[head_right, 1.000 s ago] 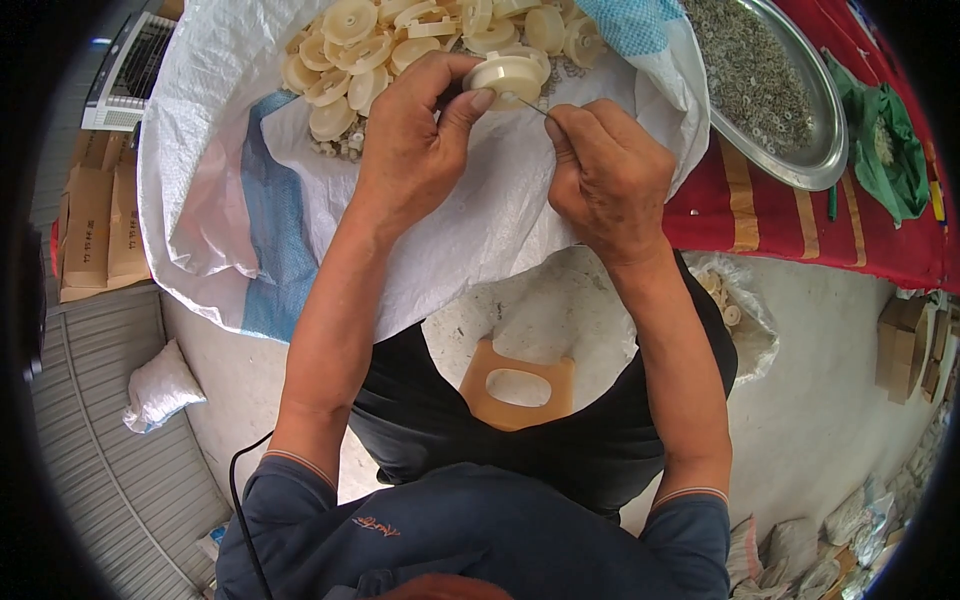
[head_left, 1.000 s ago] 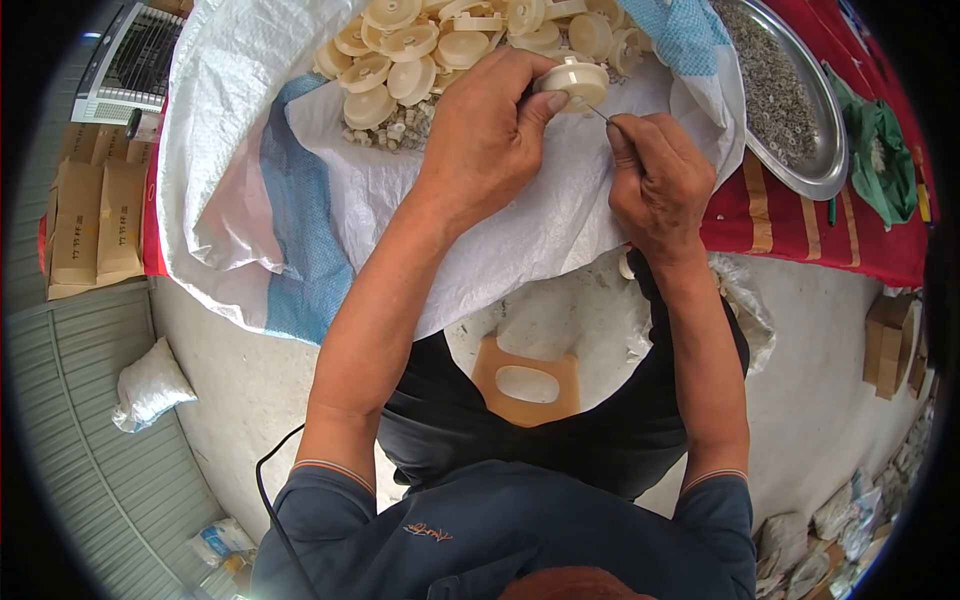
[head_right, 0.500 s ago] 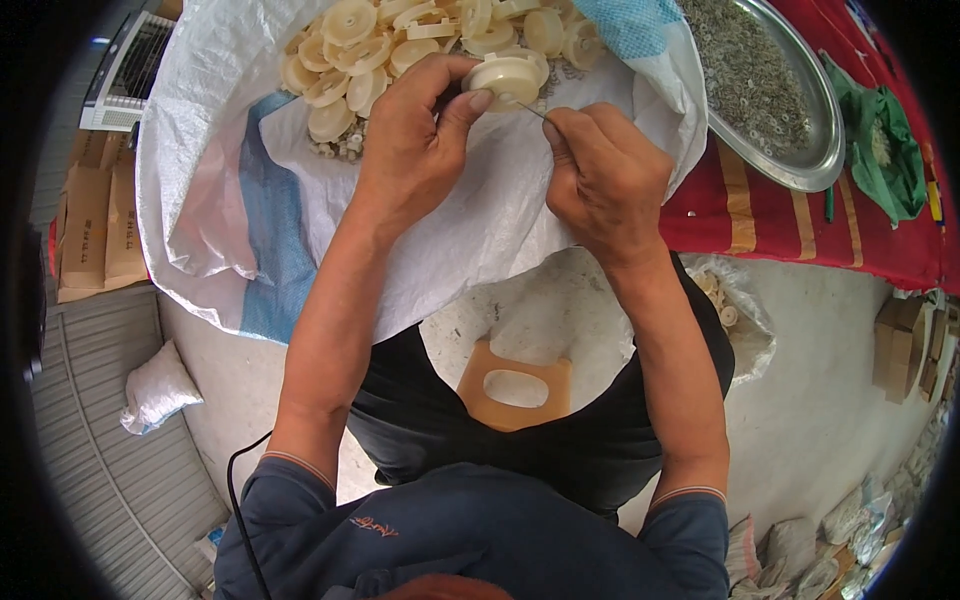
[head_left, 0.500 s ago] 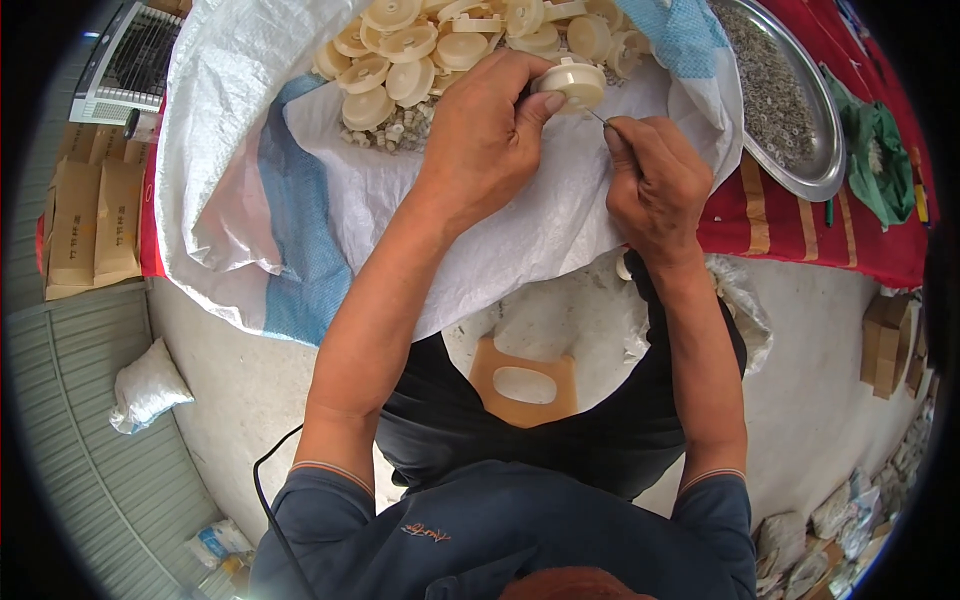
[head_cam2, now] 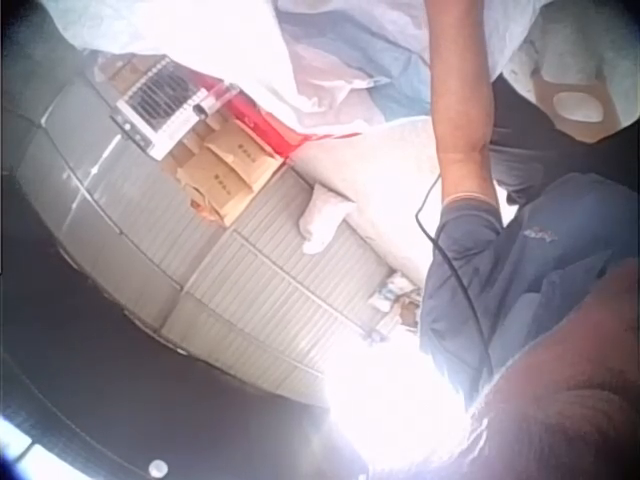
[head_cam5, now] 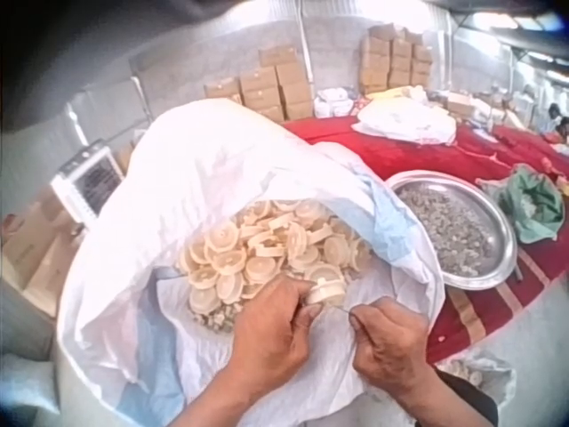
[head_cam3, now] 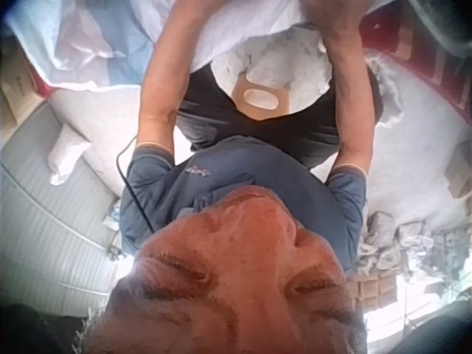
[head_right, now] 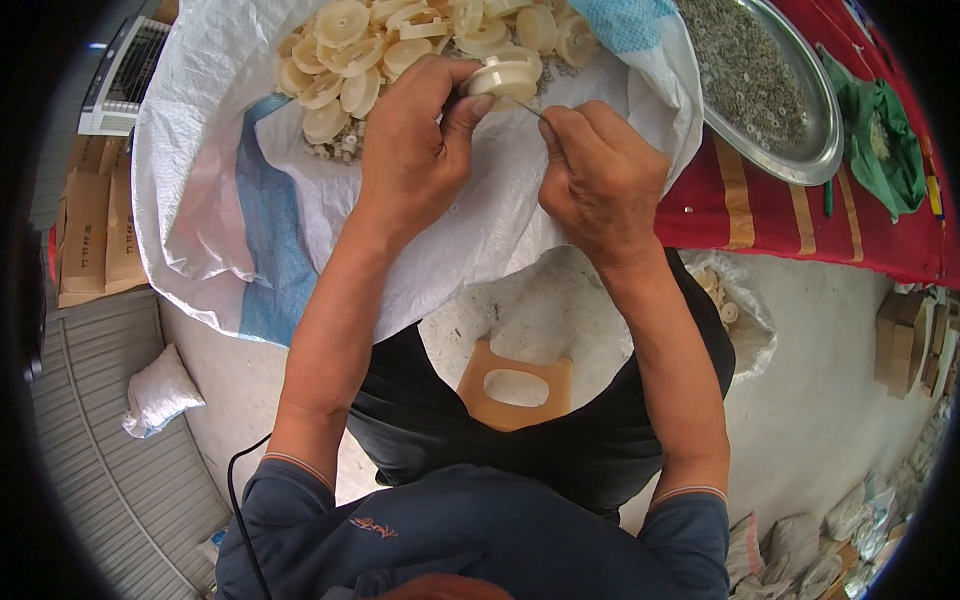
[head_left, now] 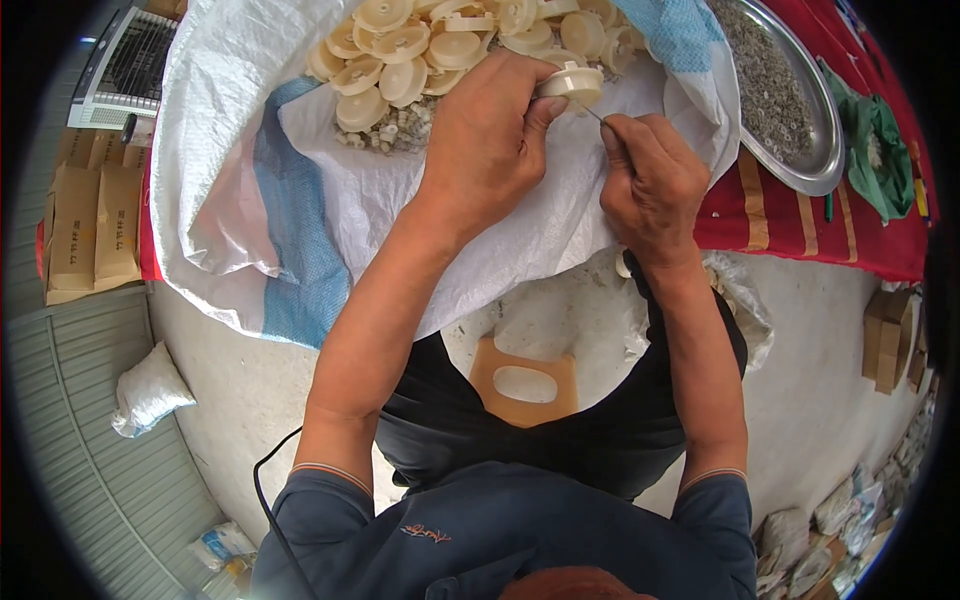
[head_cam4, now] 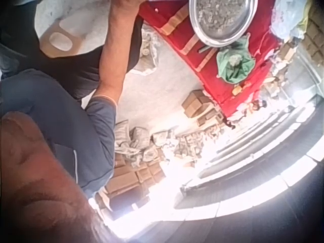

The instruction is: Cleaning and trimming small plastic circular components using a needle tool on a production table.

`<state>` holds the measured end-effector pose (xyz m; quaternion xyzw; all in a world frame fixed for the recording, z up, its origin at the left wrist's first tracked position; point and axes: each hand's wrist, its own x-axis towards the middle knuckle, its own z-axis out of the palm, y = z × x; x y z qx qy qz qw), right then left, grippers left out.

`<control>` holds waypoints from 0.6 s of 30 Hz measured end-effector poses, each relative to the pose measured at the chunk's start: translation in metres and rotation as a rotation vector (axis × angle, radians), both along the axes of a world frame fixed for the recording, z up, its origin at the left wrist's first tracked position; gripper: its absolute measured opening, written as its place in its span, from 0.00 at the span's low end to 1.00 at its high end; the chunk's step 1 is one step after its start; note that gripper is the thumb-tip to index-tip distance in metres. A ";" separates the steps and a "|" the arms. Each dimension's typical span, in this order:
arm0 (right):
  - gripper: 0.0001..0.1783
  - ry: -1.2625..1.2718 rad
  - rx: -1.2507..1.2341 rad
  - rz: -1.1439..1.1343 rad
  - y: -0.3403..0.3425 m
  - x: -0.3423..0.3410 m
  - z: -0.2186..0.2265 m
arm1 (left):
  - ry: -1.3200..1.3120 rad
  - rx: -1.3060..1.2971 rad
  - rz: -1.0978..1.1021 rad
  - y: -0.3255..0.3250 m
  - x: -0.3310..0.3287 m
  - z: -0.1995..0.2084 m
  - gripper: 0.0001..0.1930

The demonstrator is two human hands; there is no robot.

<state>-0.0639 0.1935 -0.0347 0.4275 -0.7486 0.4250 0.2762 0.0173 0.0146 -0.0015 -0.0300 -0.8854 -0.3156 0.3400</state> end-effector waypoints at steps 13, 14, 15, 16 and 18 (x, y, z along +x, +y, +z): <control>0.09 0.082 -0.081 0.032 -0.003 -0.001 0.001 | -0.252 0.511 -0.118 0.001 0.004 0.005 0.10; 0.10 0.094 -0.088 0.044 -0.003 -0.001 0.000 | -0.254 0.513 -0.116 -0.002 0.005 0.007 0.10; 0.11 0.105 -0.095 0.057 -0.002 -0.002 0.000 | -0.293 0.487 -0.133 -0.005 0.006 0.009 0.11; 0.11 0.103 -0.093 0.060 -0.003 -0.002 0.000 | -0.331 0.461 -0.148 -0.008 0.006 0.011 0.13; 0.11 0.116 -0.092 0.061 -0.003 -0.002 0.000 | -0.342 0.448 -0.158 -0.012 0.007 0.012 0.14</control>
